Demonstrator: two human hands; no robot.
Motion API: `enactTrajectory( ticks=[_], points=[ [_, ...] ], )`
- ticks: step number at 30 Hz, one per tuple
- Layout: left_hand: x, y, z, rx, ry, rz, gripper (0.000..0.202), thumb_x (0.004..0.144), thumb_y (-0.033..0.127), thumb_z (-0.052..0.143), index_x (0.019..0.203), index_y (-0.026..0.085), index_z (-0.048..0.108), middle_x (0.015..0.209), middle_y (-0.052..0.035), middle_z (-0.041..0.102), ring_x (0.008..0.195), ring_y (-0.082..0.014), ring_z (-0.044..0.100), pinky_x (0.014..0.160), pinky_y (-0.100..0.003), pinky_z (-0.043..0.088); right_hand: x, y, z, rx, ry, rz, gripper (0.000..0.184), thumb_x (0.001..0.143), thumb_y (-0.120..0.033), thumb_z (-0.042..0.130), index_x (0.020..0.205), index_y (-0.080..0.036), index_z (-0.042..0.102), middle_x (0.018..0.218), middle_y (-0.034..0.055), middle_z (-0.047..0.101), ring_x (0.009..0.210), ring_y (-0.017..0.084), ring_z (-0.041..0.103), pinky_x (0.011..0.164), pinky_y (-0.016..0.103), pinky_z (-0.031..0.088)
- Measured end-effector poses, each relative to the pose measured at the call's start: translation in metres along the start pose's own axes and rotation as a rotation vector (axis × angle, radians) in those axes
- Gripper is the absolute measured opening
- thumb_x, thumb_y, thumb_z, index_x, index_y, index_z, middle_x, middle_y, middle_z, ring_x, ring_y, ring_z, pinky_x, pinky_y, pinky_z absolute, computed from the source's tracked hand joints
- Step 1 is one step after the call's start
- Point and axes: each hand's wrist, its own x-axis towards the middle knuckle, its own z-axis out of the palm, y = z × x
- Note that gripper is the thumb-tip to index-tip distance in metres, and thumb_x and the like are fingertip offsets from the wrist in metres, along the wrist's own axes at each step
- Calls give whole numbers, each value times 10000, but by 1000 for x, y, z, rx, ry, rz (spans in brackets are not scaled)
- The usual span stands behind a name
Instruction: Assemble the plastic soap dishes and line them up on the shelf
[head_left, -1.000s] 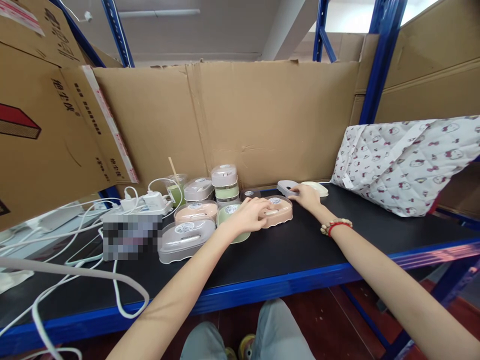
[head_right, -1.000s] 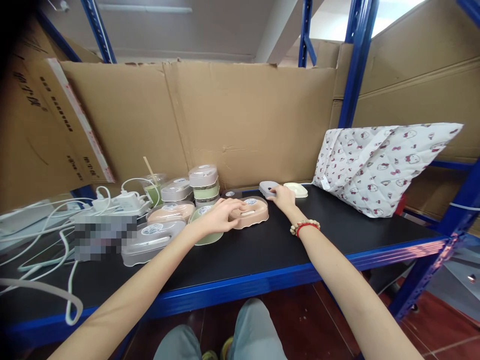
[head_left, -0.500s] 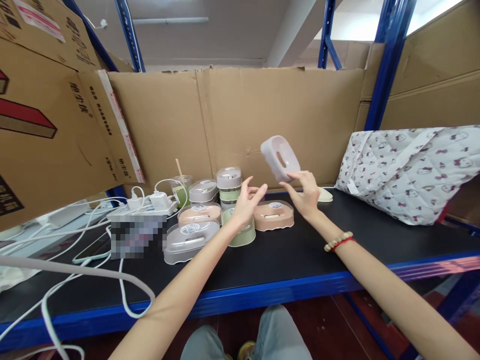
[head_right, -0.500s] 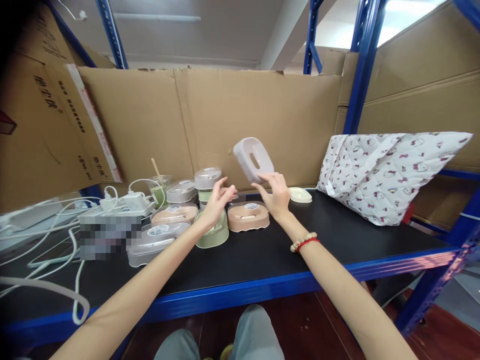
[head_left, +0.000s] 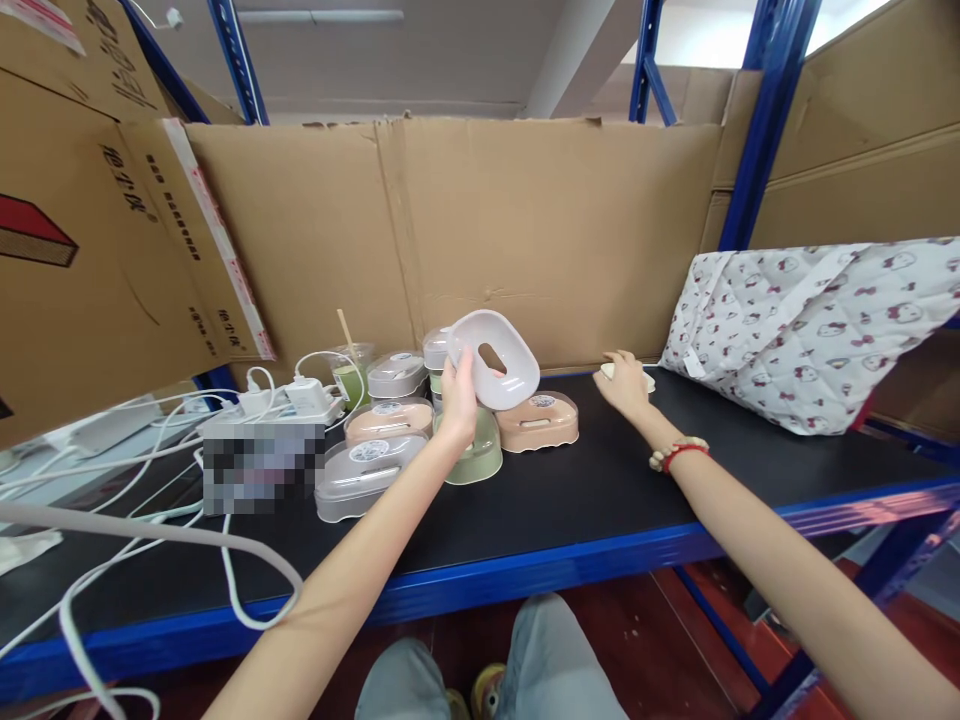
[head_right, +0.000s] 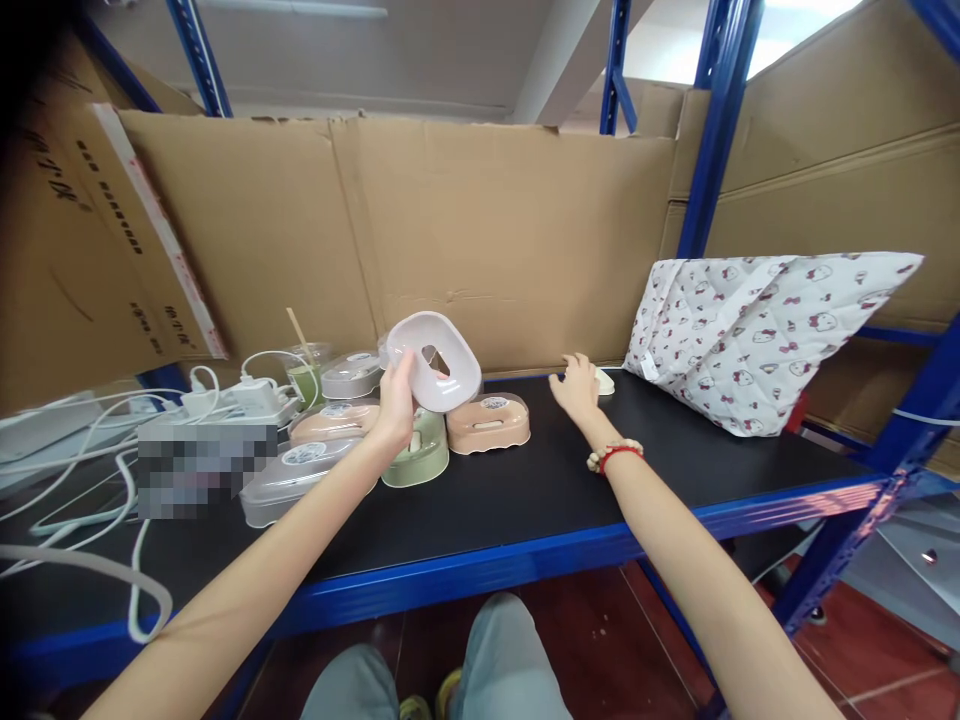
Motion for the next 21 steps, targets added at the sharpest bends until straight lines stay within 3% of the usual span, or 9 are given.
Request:
enactTrajectory(
  ticks=[3, 6, 12, 15, 18, 21],
  points=[
    [-1, 0, 1, -22, -25, -84, 279, 879, 374, 418, 980, 174, 584, 905, -64, 694, 846, -201, 650, 715, -300, 519, 8, 27, 2, -68, -89, 66, 316, 739, -274, 559, 1030, -184, 642, 1148, 151, 595, 1136, 337, 485, 939, 527, 339],
    [-1, -2, 1, -53, -63, -158, 341, 896, 408, 391, 1038, 171, 591, 975, -71, 692, 868, -203, 651, 720, -300, 525, 10, 34, 6, -107, -159, 88, 258, 725, -336, 590, 940, -221, 672, 1007, 106, 652, 1064, 314, 538, 932, 505, 334],
    [-3, -3, 2, -61, -78, -217, 349, 896, 406, 398, 1012, 170, 628, 953, -78, 707, 923, -212, 644, 770, -313, 524, 5, 24, 11, -174, -225, 202, 573, 659, -471, 656, 1161, -204, 589, 1173, 164, 553, 1113, 355, 506, 895, 480, 366],
    [-4, -2, 3, -46, -73, -231, 343, 894, 396, 403, 965, 168, 649, 899, -72, 716, 911, -209, 651, 776, -308, 522, 1, 21, 7, -166, -254, 247, 587, 639, -508, 673, 1142, -213, 607, 1139, 161, 551, 1076, 360, 538, 883, 489, 388],
    [-5, 0, 4, -3, -62, -227, 370, 892, 419, 396, 925, 161, 659, 785, -73, 717, 861, -215, 666, 760, -316, 524, -1, 15, -2, -139, -247, 242, 573, 640, -465, 692, 1150, -219, 604, 1154, 142, 529, 1075, 323, 552, 909, 440, 410],
    [-6, 0, 5, 24, -28, -171, 404, 894, 444, 378, 916, 151, 654, 697, -76, 708, 818, -225, 674, 759, -336, 523, -4, -1, -8, 16, -50, 155, 566, 650, -408, 689, 1167, -208, 576, 1246, 133, 451, 1138, 298, 514, 946, 410, 417]
  ],
)
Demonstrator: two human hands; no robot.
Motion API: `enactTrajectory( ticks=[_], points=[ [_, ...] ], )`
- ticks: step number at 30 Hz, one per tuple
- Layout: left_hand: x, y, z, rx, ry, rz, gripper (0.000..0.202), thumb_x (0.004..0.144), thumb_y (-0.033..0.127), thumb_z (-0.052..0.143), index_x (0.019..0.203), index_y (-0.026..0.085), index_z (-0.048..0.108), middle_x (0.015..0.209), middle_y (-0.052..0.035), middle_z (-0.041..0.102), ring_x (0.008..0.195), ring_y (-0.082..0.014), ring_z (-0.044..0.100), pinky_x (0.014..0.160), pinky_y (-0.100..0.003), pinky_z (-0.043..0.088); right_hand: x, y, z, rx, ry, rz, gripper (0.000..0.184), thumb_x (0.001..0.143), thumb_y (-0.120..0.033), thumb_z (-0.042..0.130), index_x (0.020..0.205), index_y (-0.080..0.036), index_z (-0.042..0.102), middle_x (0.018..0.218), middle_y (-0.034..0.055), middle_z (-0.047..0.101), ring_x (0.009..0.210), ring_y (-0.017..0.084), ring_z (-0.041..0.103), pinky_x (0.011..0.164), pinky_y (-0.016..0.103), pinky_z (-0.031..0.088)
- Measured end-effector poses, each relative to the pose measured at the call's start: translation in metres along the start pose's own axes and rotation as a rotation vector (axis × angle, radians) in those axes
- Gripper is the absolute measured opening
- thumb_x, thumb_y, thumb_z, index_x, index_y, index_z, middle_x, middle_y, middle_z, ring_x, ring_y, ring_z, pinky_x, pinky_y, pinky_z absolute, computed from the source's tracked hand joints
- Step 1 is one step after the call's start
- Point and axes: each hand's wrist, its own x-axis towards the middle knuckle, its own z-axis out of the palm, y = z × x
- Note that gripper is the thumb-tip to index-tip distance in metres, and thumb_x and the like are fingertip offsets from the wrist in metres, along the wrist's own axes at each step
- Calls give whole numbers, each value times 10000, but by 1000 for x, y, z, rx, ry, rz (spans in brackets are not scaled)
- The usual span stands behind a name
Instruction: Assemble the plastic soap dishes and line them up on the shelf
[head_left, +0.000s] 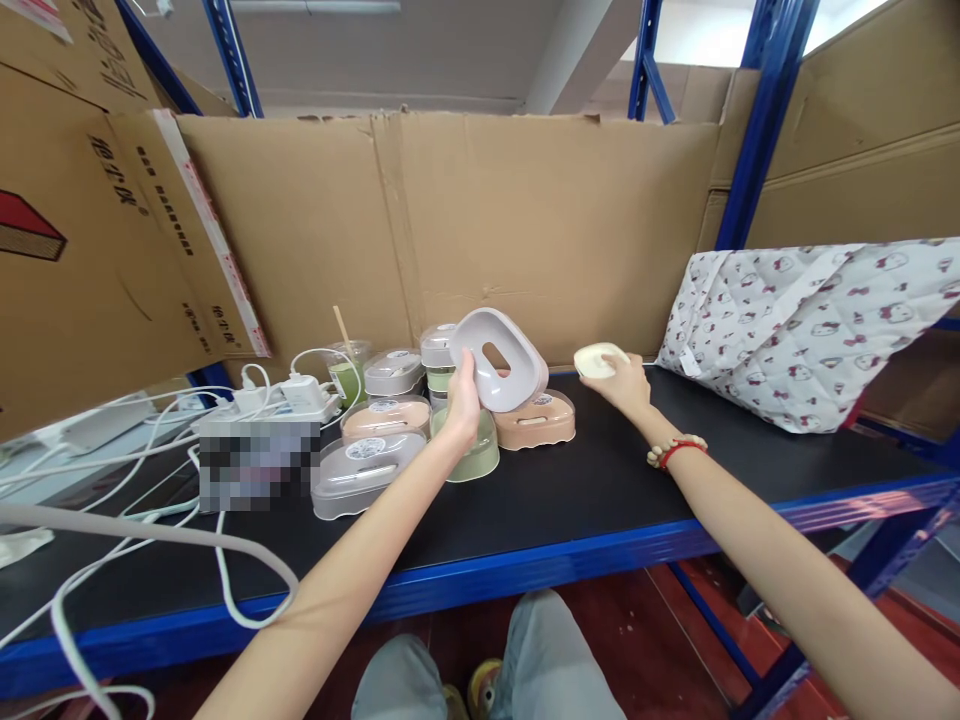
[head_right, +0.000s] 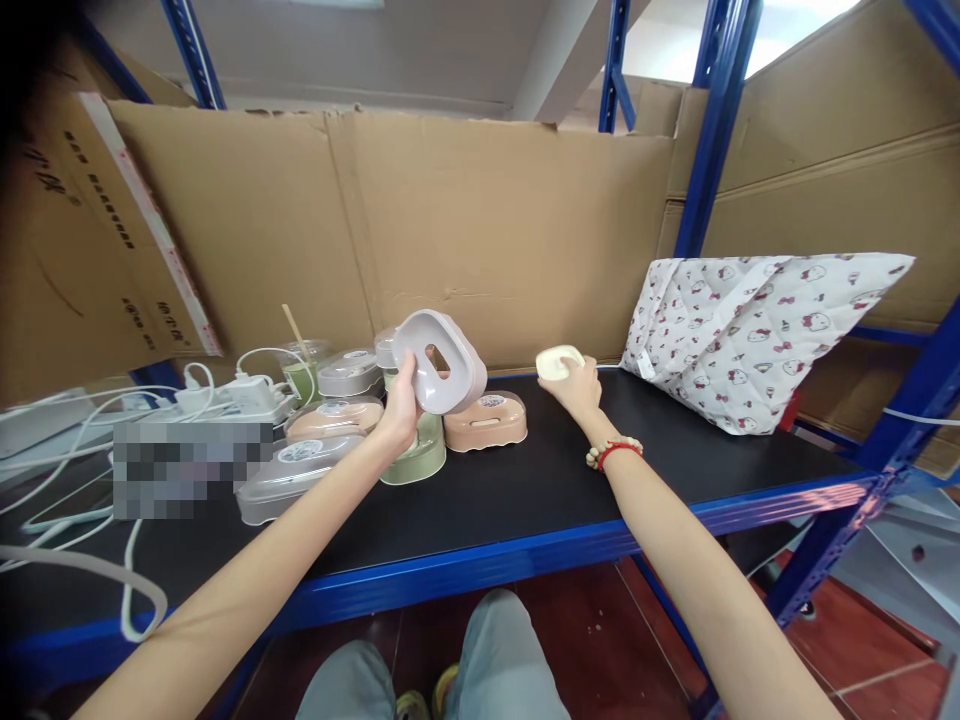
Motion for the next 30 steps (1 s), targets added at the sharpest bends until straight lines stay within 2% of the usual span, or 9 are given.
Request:
enactTrajectory(
  ticks=[3, 5, 8, 12, 15, 17, 20, 25, 30],
  points=[
    [-1, -1, 1, 1, 7, 36, 419, 903, 450, 360, 917, 144, 646, 746, -91, 718, 853, -227, 671, 800, -341, 513, -10, -22, 3, 338, 282, -283, 576, 630, -405, 698, 1148, -203, 550, 1279, 132, 398, 1204, 305, 447, 981, 446, 407],
    [-2, -3, 2, -12, -6, 30, 412, 908, 452, 355, 976, 155, 631, 889, -97, 722, 930, -229, 654, 829, -350, 509, -21, -37, 10, 514, 345, -519, 616, 624, -445, 701, 1168, -228, 511, 1283, 122, 382, 1237, 306, 405, 1001, 474, 391],
    [-1, -6, 2, -62, -17, 36, 372, 903, 452, 384, 1086, 201, 589, 1151, -71, 654, 1086, -215, 589, 898, -342, 485, -40, -55, 23, 625, 251, -793, 729, 607, -494, 713, 1239, -272, 423, 1306, 108, 355, 1273, 318, 354, 1025, 518, 356],
    [3, -8, 1, -119, 10, 79, 354, 888, 448, 423, 1073, 195, 587, 1237, -67, 602, 1165, -197, 534, 988, -309, 419, -59, -65, 33, 712, 121, -923, 987, 539, -520, 757, 1351, -280, 249, 1357, 124, 283, 1298, 332, 311, 1055, 544, 307],
    [4, -4, -1, -124, 89, 156, 317, 864, 432, 467, 1030, 193, 593, 1214, -77, 610, 1151, -220, 543, 984, -341, 424, -65, -67, 31, 785, -6, -917, 1090, 507, -536, 771, 1390, -263, 193, 1392, 138, 260, 1316, 331, 284, 1053, 533, 320],
    [4, -1, -2, -105, 123, 243, 262, 847, 404, 501, 983, 202, 599, 1176, -72, 627, 1127, -220, 555, 960, -338, 438, -67, -68, 28, 875, -142, -804, 1083, 543, -554, 742, 1410, -269, 159, 1398, 142, 294, 1267, 321, 369, 977, 510, 419],
    [3, 0, -2, -38, 94, 356, 212, 798, 397, 575, 887, 207, 608, 1061, -67, 662, 1054, -223, 585, 915, -337, 456, -68, -71, 23, 1041, -286, -579, 983, 625, -568, 675, 1417, -266, 179, 1347, 139, 415, 1109, 283, 531, 825, 443, 531],
    [2, -3, -2, 30, 2, 399, 274, 720, 443, 640, 831, 194, 611, 938, -58, 662, 972, -221, 596, 860, -339, 465, -63, -73, 18, 1181, -330, -461, 704, 652, -560, 660, 1247, -221, 497, 1084, 85, 645, 956, 257, 621, 761, 409, 565],
    [3, -4, -3, 31, -6, 345, 229, 710, 402, 641, 771, 187, 590, 841, -27, 638, 850, -182, 596, 752, -294, 479, -58, -72, 17, 1189, -297, -370, 590, 628, -565, 673, 1074, -185, 606, 835, 58, 702, 680, 198, 648, 574, 347, 570]
  ],
)
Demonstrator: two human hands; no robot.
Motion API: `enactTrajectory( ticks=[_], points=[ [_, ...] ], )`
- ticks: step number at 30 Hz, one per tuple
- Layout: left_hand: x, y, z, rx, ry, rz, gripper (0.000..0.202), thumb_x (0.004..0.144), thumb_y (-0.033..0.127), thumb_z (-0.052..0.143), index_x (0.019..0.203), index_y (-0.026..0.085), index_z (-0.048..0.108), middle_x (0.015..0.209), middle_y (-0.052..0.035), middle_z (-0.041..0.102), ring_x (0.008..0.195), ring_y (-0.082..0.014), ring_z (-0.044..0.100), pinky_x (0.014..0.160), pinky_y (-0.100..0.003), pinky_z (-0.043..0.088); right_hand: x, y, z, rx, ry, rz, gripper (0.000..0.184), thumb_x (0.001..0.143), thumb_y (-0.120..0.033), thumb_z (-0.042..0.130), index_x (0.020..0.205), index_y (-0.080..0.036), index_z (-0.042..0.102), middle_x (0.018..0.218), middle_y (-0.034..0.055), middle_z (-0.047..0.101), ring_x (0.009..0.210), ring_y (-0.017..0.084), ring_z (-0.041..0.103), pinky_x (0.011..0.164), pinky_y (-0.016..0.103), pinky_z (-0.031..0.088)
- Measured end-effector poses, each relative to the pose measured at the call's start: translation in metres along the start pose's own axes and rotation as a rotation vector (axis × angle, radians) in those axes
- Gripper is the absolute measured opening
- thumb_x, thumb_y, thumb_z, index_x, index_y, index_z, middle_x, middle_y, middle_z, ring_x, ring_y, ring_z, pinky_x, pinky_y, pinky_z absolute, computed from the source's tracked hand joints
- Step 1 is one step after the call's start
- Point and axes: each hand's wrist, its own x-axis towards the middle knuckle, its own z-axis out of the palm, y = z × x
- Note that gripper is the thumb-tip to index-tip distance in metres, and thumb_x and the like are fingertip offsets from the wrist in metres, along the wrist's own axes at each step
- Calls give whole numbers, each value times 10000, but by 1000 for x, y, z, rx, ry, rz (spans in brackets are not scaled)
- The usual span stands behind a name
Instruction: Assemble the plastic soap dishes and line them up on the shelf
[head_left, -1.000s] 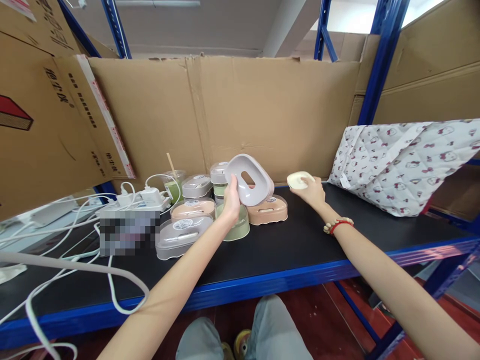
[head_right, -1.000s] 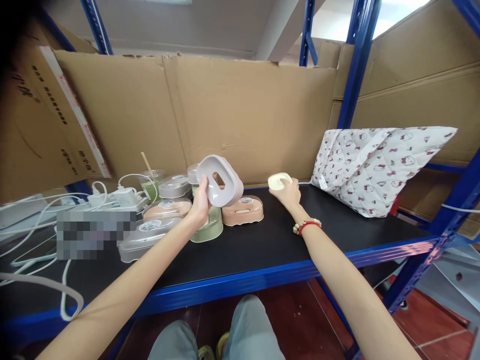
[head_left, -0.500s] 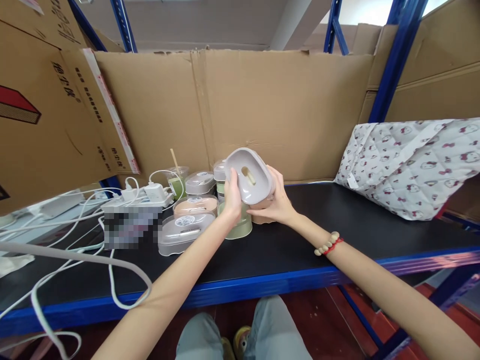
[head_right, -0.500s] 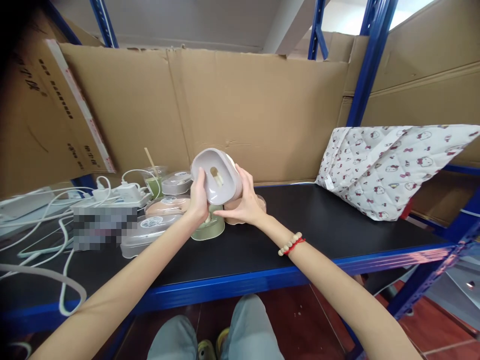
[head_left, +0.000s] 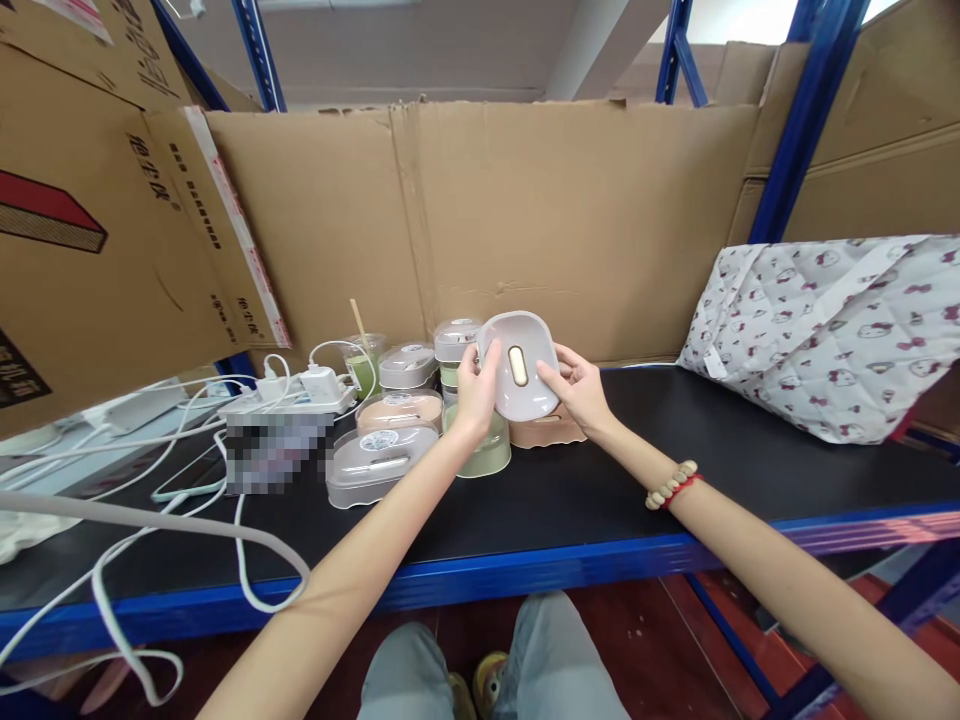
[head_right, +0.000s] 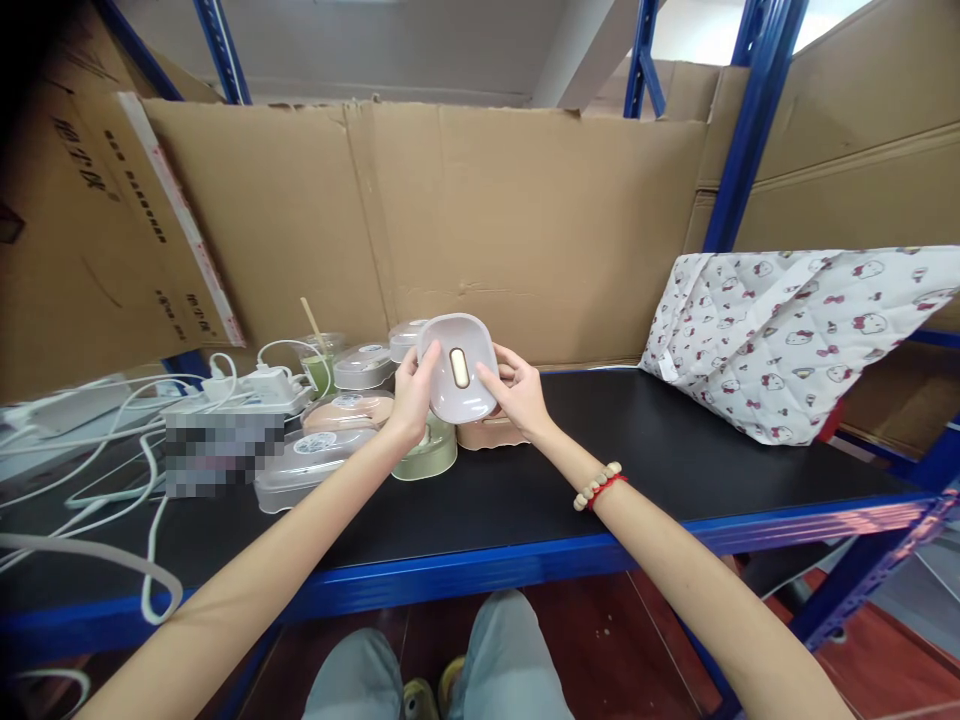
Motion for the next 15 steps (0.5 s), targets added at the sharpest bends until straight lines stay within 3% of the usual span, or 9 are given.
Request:
enactTrajectory(
  ticks=[4, 9, 13, 15],
  points=[
    [-2, 1, 1, 5, 0, 1, 227, 696, 393, 658, 736, 185, 574, 759, -10, 603, 746, -157, 569, 683, -273, 466, 0, -3, 1, -14, 11, -11, 556, 619, -555, 673, 1030, -185, 617, 742, 35, 689, 576, 161, 613, 481, 287, 522],
    [0, 1, 0, 21, 119, 92, 261, 684, 422, 670, 693, 191, 547, 708, -1, 570, 751, -165, 550, 729, -287, 437, 5, -5, -12, -114, 111, -29, 503, 748, -575, 476, 1031, -181, 607, 670, 15, 659, 427, 111, 553, 393, 236, 433],
    [7, 5, -4, -11, 210, 129, 248, 696, 413, 648, 671, 199, 524, 676, 16, 535, 739, -158, 532, 733, -285, 416, 18, 1, -40, -430, 267, -28, 267, 749, -383, 515, 902, -196, 628, 710, 13, 682, 533, 138, 626, 576, 284, 508],
    [10, 9, -6, -77, 239, 126, 215, 701, 389, 628, 683, 200, 527, 687, 22, 536, 735, -148, 528, 723, -272, 413, 29, 5, -49, -648, 246, 59, 165, 732, -276, 532, 838, -220, 646, 756, 4, 698, 654, 163, 661, 700, 328, 516]
  ],
)
